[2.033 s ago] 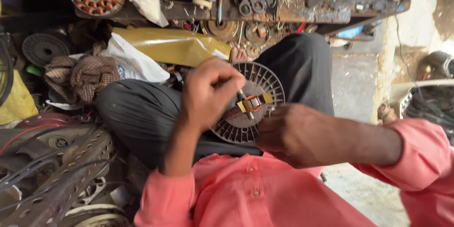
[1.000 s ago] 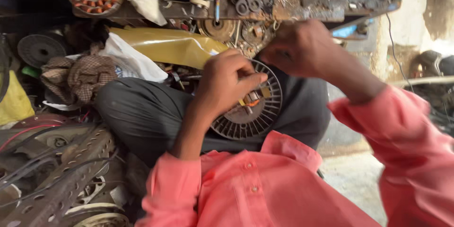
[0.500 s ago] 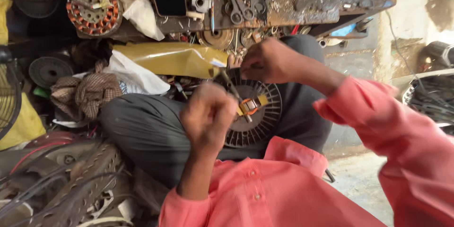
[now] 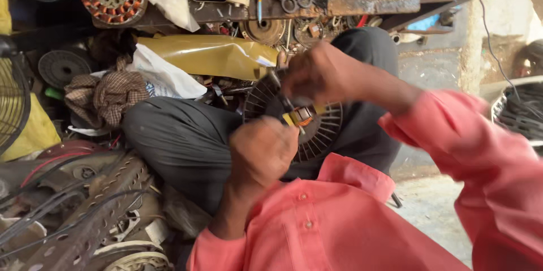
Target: The person handles a ceiling fan motor stator by hand, then uses scissors to cut a strip from a roll of insulation paper and manually inserts small pieces of the paper into the stator slots.
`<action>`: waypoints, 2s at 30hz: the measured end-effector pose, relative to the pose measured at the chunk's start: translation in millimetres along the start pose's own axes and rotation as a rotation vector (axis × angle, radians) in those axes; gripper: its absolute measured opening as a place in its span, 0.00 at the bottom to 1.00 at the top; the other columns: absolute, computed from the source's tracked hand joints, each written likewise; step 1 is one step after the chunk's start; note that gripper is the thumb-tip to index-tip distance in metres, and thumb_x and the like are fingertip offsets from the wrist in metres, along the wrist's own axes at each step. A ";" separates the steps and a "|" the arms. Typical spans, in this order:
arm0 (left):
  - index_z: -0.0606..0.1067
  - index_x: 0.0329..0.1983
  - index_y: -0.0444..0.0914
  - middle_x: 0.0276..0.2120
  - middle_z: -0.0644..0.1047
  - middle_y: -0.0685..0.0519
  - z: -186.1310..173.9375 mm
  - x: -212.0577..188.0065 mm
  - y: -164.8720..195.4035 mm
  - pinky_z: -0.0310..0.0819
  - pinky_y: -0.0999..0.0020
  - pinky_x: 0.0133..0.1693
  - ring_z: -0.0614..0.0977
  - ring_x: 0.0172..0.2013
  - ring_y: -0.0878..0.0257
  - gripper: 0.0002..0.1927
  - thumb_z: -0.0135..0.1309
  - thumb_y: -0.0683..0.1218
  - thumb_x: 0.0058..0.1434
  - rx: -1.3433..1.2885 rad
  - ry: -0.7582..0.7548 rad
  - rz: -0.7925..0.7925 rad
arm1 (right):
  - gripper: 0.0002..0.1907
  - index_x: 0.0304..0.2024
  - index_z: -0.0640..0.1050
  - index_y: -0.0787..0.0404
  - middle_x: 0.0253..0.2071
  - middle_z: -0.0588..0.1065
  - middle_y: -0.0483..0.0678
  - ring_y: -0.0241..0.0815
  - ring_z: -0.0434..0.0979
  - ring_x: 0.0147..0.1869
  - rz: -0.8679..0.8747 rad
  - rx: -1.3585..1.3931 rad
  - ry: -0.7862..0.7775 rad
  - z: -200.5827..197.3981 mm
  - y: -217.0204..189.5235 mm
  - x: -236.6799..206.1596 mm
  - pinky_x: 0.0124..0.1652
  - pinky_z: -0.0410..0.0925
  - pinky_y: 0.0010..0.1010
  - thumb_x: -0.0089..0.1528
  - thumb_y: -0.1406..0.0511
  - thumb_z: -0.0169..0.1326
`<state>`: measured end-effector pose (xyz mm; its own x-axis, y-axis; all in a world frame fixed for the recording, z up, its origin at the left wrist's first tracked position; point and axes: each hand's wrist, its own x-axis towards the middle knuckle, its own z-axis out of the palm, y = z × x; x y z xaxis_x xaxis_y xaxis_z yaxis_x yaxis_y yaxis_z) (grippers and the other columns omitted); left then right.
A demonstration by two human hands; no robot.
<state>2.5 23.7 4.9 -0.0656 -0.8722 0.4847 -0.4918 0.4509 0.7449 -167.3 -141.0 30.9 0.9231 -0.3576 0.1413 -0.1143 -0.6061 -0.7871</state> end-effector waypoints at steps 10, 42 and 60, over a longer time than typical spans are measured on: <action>0.81 0.31 0.37 0.28 0.79 0.52 -4.3 78.2 -68.3 0.73 0.67 0.40 0.81 0.32 0.58 0.08 0.68 0.45 0.56 -0.235 -0.474 -0.238 | 0.06 0.30 0.81 0.56 0.29 0.77 0.49 0.53 0.78 0.33 0.049 -0.368 -0.396 -1.1 -23.8 -45.1 0.33 0.70 0.45 0.53 0.62 0.60; 0.76 0.48 0.30 0.41 0.77 0.44 2.4 -17.5 -20.9 0.74 0.66 0.42 0.79 0.40 0.56 0.16 0.63 0.40 0.59 -0.243 0.149 -0.271 | 0.07 0.36 0.84 0.62 0.34 0.81 0.49 0.44 0.81 0.37 0.214 -0.002 0.200 27.9 94.2 -47.0 0.36 0.72 0.34 0.59 0.66 0.59; 0.79 0.48 0.31 0.35 0.78 0.57 -3.4 -29.0 -29.6 0.70 0.75 0.37 0.74 0.34 0.72 0.11 0.60 0.43 0.69 -0.937 0.194 -0.876 | 0.32 0.62 0.71 0.70 0.57 0.76 0.50 0.36 0.78 0.56 0.238 0.970 0.413 79.5 23.5 -55.3 0.55 0.71 0.28 0.72 0.49 0.41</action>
<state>21.9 36.3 -29.7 0.1317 -0.9365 -0.3250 0.4899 -0.2235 0.8427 -191.9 -79.0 -43.2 0.6994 -0.7141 -0.0297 0.2326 0.2667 -0.9353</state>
